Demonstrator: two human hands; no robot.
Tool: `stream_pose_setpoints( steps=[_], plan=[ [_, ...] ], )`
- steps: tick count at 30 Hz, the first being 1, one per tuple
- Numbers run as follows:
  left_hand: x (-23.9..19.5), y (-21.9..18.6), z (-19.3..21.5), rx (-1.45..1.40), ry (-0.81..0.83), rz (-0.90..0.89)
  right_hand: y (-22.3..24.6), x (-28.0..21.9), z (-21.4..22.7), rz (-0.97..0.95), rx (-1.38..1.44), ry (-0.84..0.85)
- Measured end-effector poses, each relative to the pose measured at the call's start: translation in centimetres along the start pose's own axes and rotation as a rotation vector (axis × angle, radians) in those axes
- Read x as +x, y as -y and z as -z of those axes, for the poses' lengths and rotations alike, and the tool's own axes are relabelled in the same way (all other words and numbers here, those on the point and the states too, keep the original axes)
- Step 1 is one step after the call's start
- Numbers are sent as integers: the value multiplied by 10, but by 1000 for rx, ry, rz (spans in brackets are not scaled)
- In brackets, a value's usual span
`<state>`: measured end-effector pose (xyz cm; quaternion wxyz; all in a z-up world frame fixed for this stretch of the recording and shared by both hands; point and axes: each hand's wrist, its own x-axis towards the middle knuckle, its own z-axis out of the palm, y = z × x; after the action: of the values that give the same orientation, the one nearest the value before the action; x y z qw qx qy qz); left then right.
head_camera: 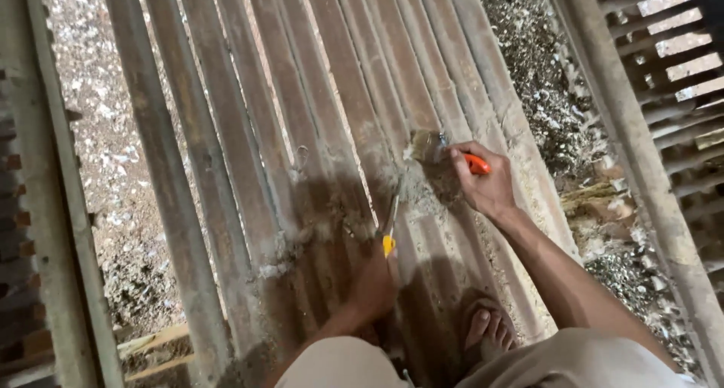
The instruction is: The person scrapes and brushes a dirty, slatted wooden surface using a yellow scraper and an orange brush. They work along the gaps between the slats to remove accumulated debris and dust.
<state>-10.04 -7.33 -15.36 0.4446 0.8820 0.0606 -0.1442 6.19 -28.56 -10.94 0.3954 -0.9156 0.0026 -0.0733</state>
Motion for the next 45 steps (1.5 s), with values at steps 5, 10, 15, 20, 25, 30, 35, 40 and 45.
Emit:
stream_pose_setpoints(
  steps=[5, 10, 15, 20, 25, 30, 35, 40, 45],
  plan=[
    [29, -14, 13, 154, -51, -134, 9, 8, 0, 72, 7, -7],
    [65, 1, 6, -66, 16, -185, 18, 9, -6, 117, 70, -2],
    [-6, -5, 33, -207, 361, 87, 8, 8, -6, 329, 105, 138],
    [-6, -30, 58, -207, 337, 130, 6, 12, -12, 423, 80, 178],
    [55, -25, 54, -236, 168, 126, 11, 1, -16, 477, 54, 282],
    [88, -7, 30, -195, 95, 43, -9, -23, -4, 504, 97, 453],
    [40, 17, -1, -88, -55, -191, 0, -27, 37, 464, 105, 486],
    [-20, -1, 26, -74, 386, 151, 9, -2, 40, 416, 88, 291],
    [-17, -54, 80, -84, 397, 109, -6, 26, -12, 579, 103, 404]
  ],
)
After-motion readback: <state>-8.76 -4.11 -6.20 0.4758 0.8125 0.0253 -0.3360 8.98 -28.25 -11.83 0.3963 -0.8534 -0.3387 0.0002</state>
